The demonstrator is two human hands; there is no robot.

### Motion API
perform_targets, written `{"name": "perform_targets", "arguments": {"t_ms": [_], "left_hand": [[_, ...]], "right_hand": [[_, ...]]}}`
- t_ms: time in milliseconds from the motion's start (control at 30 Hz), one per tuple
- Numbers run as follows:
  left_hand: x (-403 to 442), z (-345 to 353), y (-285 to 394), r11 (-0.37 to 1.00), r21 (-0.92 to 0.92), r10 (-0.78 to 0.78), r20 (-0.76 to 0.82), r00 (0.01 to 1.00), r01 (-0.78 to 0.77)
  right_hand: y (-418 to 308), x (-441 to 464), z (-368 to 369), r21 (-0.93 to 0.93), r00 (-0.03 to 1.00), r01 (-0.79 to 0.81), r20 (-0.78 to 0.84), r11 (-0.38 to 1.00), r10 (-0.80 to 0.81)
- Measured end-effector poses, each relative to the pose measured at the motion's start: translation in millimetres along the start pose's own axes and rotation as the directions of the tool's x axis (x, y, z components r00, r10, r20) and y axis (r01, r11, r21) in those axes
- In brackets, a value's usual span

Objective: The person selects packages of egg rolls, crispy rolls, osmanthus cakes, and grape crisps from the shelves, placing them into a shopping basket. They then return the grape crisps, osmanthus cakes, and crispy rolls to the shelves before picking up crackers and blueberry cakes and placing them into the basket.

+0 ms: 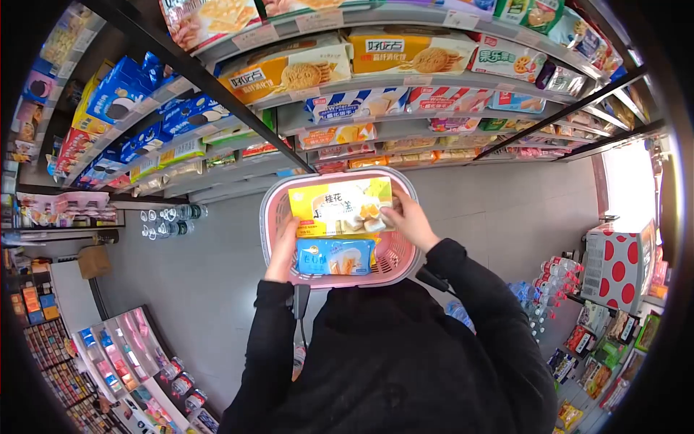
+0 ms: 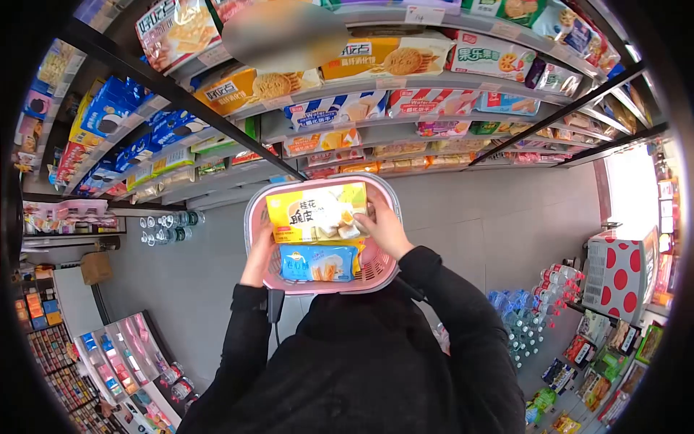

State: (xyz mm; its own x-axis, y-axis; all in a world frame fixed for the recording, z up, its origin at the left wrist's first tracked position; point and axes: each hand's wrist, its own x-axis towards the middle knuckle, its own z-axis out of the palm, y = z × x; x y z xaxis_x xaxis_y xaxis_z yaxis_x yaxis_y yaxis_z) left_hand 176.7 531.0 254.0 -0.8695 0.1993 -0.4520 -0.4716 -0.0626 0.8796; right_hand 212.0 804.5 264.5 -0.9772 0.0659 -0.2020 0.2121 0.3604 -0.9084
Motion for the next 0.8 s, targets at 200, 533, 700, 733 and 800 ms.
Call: {"name": "perform_targets", "arguments": {"t_ms": [200,533,700,733,800], "left_hand": [[63,-41,-111,0.967,0.175,-0.176,-0.064,0.982,0.185],[85,-66,-124,0.887,0.460,-0.026,0.114,0.993,-0.029],[20,-12,33,0.683,0.599,0.065,0.519,0.852,-0.417],[18,-16,38,0.550,0.677,0.031,0.569,0.822,-0.490],[-23,28,116,0.423,0.684,0.060,0.634,0.771,-0.594]], "right_hand": [[112,19,67,-0.172,0.964,-0.232,0.088,0.957,0.250],[91,10,44,-0.459,0.937,-0.119,0.240,0.880,0.252],[-6,-23,-49,-0.258,0.831,0.119,0.554,0.959,0.046],[-32,-32,-75,-0.267,0.844,0.131,0.536,0.955,0.034],[-75,-46,-126,-0.418,0.762,0.341,0.648,0.842,0.013]]}}
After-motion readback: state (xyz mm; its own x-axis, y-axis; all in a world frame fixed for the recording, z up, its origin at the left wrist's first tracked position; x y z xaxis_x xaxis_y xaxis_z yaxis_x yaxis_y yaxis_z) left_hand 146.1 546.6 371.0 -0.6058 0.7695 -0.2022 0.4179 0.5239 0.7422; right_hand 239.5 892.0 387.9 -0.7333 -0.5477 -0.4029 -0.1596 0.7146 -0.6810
